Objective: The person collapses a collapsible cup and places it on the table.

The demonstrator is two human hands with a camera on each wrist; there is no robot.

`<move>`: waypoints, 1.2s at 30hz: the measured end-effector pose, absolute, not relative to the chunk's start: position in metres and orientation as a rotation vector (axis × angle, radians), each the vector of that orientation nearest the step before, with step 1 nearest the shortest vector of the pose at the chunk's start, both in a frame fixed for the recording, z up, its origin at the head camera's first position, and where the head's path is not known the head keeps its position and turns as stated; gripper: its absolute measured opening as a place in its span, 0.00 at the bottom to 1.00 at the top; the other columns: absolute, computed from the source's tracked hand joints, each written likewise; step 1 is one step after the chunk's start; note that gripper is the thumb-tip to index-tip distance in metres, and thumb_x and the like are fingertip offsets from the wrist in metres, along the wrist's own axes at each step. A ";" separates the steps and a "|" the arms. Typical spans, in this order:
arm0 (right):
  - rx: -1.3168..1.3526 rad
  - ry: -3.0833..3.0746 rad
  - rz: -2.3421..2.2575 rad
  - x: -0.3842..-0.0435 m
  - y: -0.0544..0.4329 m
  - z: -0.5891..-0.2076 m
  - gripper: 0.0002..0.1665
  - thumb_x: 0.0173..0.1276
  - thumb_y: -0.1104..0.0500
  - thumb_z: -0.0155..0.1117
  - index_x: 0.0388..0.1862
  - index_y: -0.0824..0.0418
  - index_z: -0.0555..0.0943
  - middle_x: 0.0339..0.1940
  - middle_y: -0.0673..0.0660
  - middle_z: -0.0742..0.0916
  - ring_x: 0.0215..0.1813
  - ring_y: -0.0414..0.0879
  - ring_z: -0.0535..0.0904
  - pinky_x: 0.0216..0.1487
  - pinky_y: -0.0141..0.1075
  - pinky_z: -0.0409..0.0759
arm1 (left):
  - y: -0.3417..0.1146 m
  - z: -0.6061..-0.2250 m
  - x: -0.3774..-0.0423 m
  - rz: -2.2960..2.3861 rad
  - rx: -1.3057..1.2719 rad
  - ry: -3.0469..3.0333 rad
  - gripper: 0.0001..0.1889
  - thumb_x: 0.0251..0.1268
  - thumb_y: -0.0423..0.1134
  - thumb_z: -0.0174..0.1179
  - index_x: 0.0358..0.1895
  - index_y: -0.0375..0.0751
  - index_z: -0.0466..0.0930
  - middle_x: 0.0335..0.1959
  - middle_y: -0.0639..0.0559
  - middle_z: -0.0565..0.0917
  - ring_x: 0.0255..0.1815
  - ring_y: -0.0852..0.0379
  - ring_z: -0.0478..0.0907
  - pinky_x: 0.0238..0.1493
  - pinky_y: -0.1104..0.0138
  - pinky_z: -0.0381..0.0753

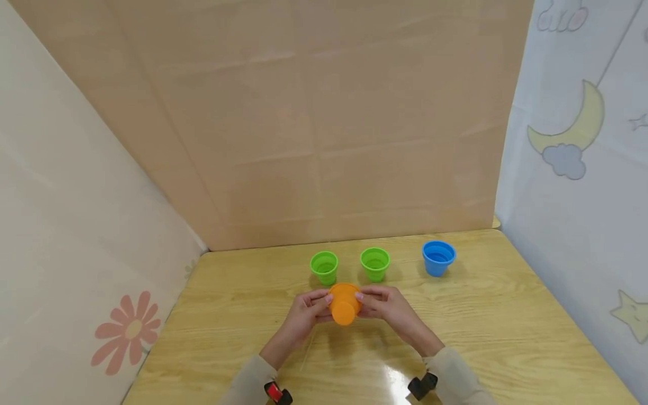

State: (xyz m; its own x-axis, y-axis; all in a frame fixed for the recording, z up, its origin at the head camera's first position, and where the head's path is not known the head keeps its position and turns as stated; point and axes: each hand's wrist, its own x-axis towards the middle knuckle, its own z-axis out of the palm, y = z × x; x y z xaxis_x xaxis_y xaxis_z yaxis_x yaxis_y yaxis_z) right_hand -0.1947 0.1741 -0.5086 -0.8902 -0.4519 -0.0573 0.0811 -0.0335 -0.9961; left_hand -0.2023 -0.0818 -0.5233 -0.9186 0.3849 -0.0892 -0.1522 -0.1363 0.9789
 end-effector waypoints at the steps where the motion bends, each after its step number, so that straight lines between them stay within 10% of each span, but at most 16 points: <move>1: -0.388 1.873 -1.992 -0.195 0.174 -0.509 0.29 0.83 0.55 0.59 0.69 0.78 0.74 0.53 0.48 0.91 0.53 0.43 0.90 0.59 0.37 0.90 | -0.082 -0.523 -0.203 2.116 0.263 1.784 0.22 0.78 0.40 0.62 0.65 0.26 0.80 0.56 0.32 0.88 0.46 0.56 0.92 0.59 0.47 0.88; 36: -0.299 1.710 -2.004 -0.197 0.173 -0.516 0.27 0.84 0.53 0.56 0.67 0.75 0.78 0.51 0.52 0.93 0.51 0.45 0.91 0.57 0.42 0.91 | -0.084 -0.533 -0.203 2.131 0.056 1.592 0.23 0.79 0.46 0.61 0.61 0.27 0.82 0.50 0.40 0.92 0.43 0.55 0.92 0.51 0.59 0.92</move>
State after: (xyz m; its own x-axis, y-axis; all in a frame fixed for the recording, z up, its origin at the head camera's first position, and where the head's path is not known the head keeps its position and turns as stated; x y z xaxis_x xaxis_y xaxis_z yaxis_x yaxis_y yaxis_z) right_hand -0.1970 0.1728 -0.5156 -0.8584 -0.4927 -0.1429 0.2188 -0.0996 -0.9707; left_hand -0.2029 -0.0841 -0.5329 -0.8857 0.3945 -0.2448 -0.3466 -0.2109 0.9140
